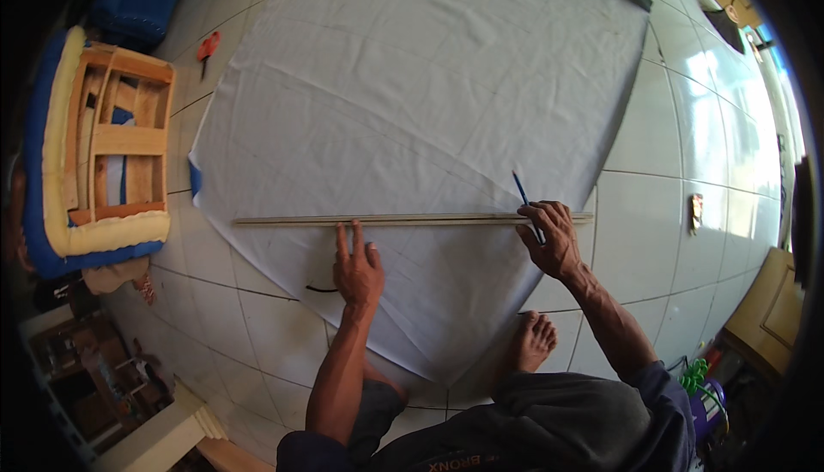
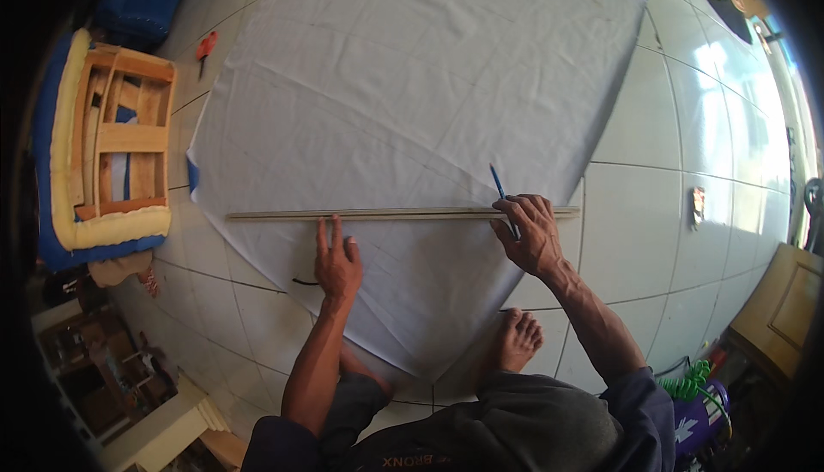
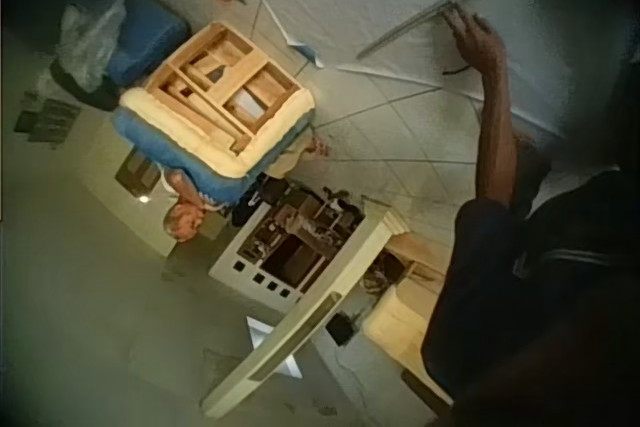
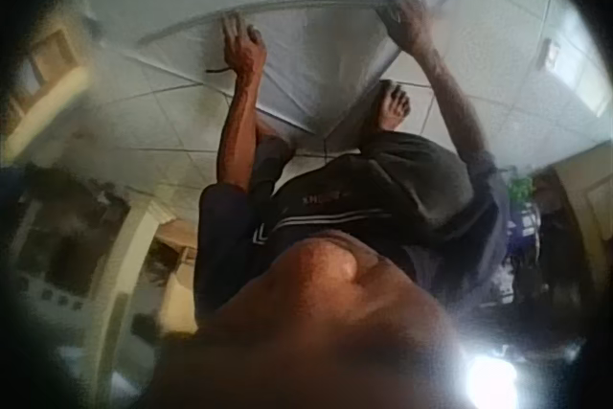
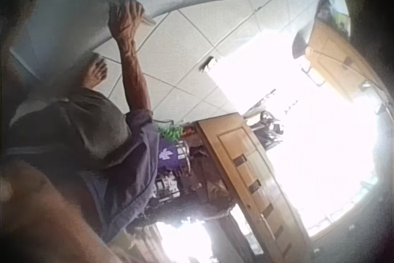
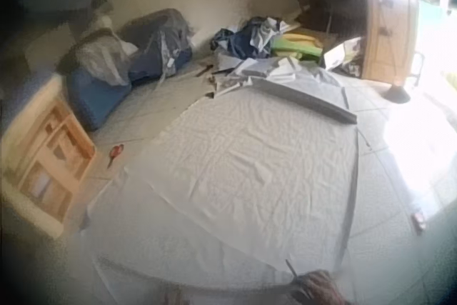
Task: The person measures and marks a large white fabric laid on the floor using a tape measure, a long straight edge, and a pen. They repeatedly position the straight edge, draw lines, and take measurements to create a grid pattern on the fabric.
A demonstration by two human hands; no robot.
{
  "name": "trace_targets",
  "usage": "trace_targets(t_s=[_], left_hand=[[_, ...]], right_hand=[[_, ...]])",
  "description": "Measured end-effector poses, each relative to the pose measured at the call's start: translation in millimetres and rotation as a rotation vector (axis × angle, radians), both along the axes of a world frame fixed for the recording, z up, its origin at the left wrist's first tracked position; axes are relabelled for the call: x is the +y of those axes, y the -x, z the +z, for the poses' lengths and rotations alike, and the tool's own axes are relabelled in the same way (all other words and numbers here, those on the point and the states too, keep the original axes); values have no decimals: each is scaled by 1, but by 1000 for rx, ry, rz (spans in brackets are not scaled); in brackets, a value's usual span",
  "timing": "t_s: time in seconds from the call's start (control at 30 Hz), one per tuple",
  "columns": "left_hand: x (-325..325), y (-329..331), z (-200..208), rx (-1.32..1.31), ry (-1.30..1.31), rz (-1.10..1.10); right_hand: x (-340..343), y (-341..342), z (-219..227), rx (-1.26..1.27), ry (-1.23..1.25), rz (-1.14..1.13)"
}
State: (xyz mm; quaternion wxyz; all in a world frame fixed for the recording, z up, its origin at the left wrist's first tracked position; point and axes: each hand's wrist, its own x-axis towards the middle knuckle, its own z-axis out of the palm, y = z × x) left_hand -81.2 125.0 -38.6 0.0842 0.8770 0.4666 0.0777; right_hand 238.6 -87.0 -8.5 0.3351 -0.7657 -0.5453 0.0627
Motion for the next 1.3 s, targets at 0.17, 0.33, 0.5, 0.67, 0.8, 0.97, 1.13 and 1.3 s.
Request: trace_targets(t_s=[0.17,0.33,0.5,0.67,0.8,0.97,1.13,1.3], left_hand=[[0,-1,0,88,37,41],[-2,-3,1,136,-32,39],[-1,-5,1,182,7,61],[-2,-6,0,176,-26,42],[-1,-4,-2,201,-7,38],[0,-1,-5,168,-26,22],[5,1,3,47,130,-2],[11,27,14,45,198,27]], right_hand=[[76,31,9,817,139,15],[184,84,-4,820,181,246],[250,112,-13,693,208,423],[243,88,-11,523,220,546],[167,15,27,340,312,588],[60,-67,93,151,635,256],[14,-39,55,297,131,56],[6,-5,1,-99,197,163]])
